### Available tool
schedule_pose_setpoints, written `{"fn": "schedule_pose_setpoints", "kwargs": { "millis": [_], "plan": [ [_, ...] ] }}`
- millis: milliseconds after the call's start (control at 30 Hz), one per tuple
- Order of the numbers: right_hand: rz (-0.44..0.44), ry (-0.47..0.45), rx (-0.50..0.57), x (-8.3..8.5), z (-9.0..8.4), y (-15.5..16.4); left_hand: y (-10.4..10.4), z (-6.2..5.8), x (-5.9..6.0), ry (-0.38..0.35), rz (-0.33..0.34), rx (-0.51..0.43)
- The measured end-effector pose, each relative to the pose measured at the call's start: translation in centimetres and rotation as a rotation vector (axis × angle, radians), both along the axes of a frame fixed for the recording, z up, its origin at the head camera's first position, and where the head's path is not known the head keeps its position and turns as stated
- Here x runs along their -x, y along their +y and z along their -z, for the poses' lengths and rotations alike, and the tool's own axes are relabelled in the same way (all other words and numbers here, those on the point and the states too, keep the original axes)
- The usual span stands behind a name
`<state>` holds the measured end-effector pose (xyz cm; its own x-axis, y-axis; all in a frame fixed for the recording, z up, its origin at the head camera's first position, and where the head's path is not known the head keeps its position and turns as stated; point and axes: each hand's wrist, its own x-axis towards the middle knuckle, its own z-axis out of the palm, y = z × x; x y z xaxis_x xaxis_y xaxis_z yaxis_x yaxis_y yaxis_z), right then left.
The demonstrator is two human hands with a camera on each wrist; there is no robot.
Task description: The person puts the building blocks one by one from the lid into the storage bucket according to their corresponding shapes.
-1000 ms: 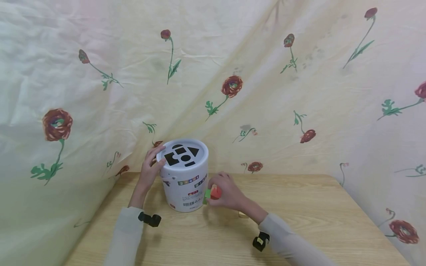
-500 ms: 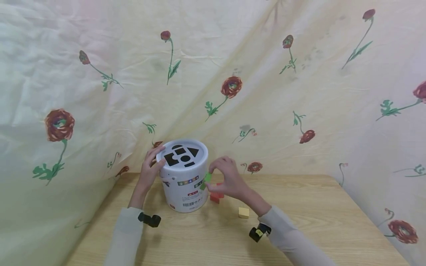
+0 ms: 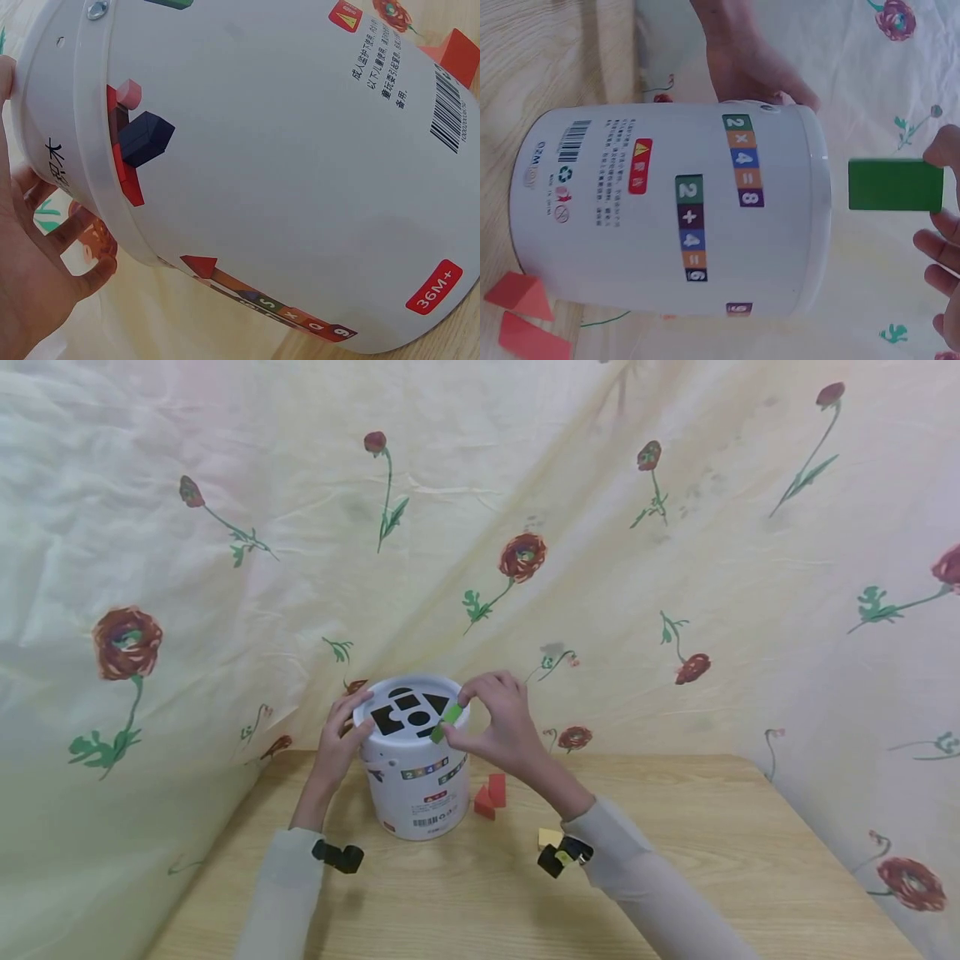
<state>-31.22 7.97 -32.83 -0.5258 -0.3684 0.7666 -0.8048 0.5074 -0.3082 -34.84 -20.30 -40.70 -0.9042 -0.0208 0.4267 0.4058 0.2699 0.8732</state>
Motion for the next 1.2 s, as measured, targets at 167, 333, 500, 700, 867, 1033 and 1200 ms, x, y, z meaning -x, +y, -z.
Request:
{"fn": "schedule_pose_setpoints", "kwargs": {
  "millis": [167,333,500,700,867,1033,1200],
  "plan": [
    [0.059,-0.021,0.014,0.3,-0.6,-1.1,0.0,0.1,0.1,-0.001,0.004,-0.004],
    [0.104,-0.072,0.019,0.6,-0.5,-1.9,0.0,0.0,0.0,-0.012,0.014,-0.012],
    [0.140,-0.091,-0.009,1.0,-0.2,-2.5,0.1,0.0,-0.1,-0.027,0.007,-0.008],
    [0.176,-0.078,-0.036,1.3,0.4,-2.9,0.1,0.1,-0.1,-0.021,-0.005,0.001],
    [0.184,-0.056,-0.033,1.4,0.6,-3.0,0.1,0.0,-0.1,-0.020,-0.009,0.005],
    [0.194,-0.064,-0.045,1.3,0.5,-3.4,0.1,0.0,-0.1,-0.018,-0.015,0.002],
    [0.205,-0.063,-0.053,1.1,0.7,-3.7,0.0,0.1,0.0,-0.017,-0.014,0.001]
  ]
}}
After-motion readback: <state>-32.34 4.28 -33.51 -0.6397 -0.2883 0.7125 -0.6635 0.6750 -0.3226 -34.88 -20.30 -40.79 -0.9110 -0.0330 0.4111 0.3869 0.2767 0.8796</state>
